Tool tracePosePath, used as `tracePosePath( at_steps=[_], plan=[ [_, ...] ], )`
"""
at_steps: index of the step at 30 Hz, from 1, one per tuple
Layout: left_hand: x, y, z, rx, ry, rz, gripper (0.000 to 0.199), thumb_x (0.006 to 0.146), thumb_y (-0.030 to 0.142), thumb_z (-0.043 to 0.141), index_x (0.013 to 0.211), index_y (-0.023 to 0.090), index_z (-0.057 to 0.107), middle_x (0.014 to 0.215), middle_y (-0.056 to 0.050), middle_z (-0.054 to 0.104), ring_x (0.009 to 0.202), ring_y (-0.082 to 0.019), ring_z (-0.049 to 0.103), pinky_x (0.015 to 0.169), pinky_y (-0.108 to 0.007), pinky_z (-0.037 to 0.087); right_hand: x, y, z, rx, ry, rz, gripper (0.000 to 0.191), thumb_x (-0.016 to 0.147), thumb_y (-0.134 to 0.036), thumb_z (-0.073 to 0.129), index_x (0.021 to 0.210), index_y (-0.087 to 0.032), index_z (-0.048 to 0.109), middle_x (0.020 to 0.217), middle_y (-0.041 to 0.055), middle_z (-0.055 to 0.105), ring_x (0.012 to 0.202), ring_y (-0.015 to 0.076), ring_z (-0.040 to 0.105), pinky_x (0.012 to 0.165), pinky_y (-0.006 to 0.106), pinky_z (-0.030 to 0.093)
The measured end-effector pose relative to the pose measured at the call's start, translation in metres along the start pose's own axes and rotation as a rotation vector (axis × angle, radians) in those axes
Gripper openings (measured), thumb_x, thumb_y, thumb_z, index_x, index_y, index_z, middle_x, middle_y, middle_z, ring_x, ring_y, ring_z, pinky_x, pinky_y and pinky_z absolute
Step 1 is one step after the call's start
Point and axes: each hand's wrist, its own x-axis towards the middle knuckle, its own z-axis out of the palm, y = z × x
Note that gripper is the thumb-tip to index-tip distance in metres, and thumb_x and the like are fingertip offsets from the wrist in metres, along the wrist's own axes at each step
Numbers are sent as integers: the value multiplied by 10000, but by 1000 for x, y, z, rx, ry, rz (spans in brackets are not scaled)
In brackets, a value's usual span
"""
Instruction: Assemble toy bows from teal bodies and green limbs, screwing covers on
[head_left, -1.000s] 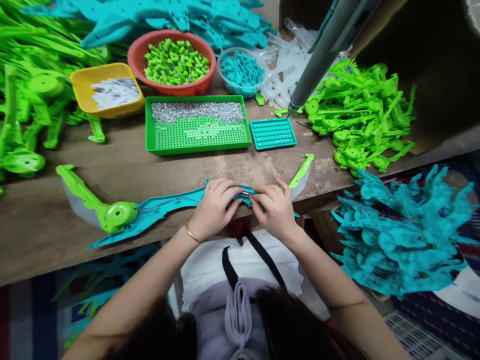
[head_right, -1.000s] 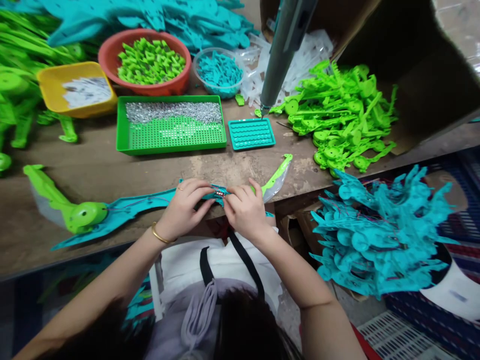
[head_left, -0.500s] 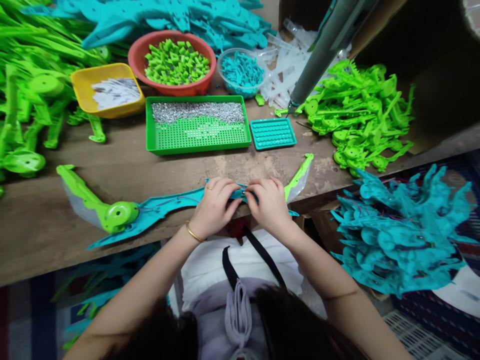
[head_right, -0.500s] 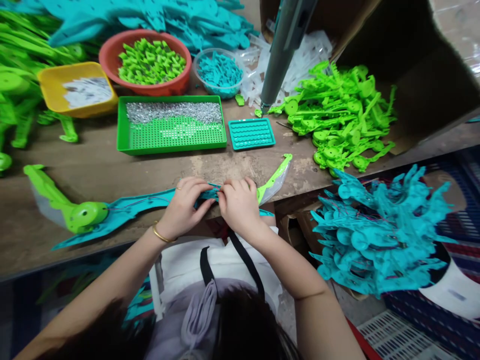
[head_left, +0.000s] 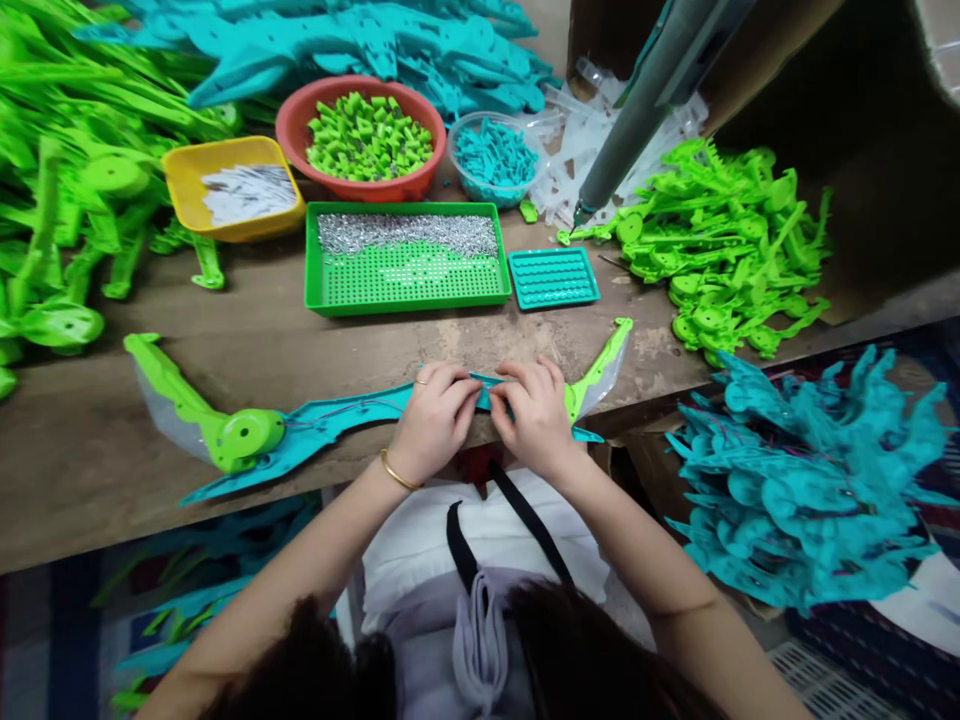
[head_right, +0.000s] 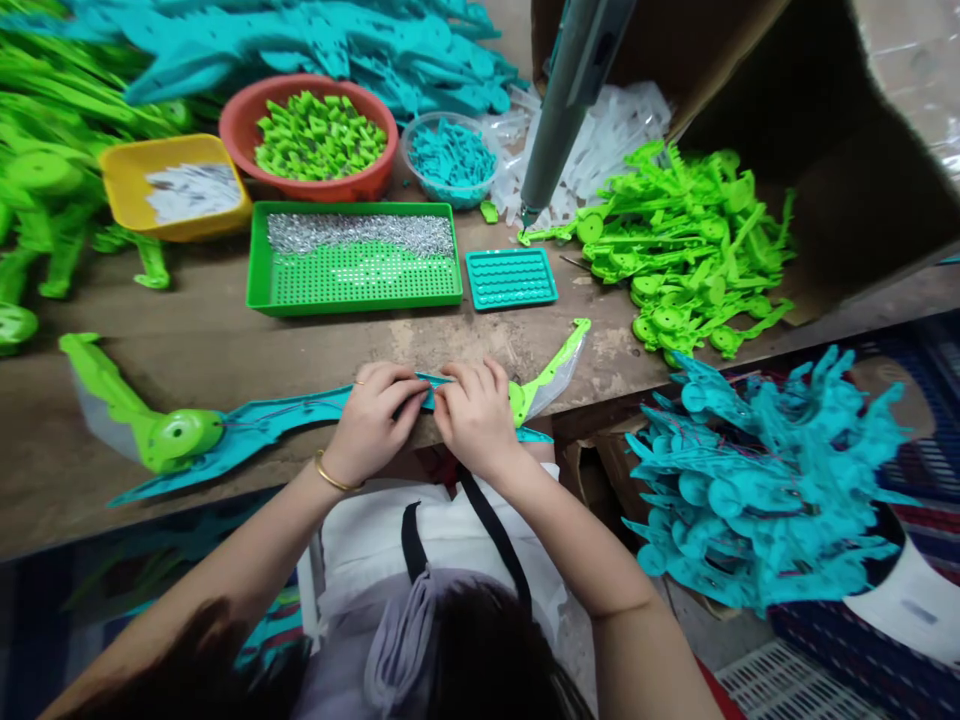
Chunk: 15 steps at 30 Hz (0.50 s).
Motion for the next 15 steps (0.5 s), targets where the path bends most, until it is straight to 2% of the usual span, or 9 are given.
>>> tracePosePath(
  at_steps=[6,8,11,15],
  plan=[
    [0,1,-4,-22,-9,49,210,911,136,502,1008,157,687,1001,-109,613,971,-227,541,878,-405,491,-8,2,-7,-50,-22,-123,212,968,-250,472,931,-224,679,1116,56,694,1081,192,566,1132,431,259],
    [0,1,-5,-31,-14,60,206,894,134,514,986,154,697,1012,-113,611,981,-232,543,884,-409,493,-10,2,-11,-57,-36,-123,219,968,-264,476,969,-233,693,1111,60,685,1070,197,556,1114,432,271],
    [0,2,-5,-46,-6,44,186,882,133,518,939,155,694,993,-105,621,982,-231,546,890,-412,495,-13,3,-19,-34,-109,-62,234,957,-290,494,1061,-255,700,1077,64,669,1018,208,541,986,405,345],
    [-1,1,-4,-29,-24,44,173,879,136,524,926,160,689,975,-93,644,992,-234,540,907,-415,492,-11,7,-24,-29,-218,-68,294,954,-219,471,1152,-273,681,977,44,682,924,198,545,860,382,324]
  ],
)
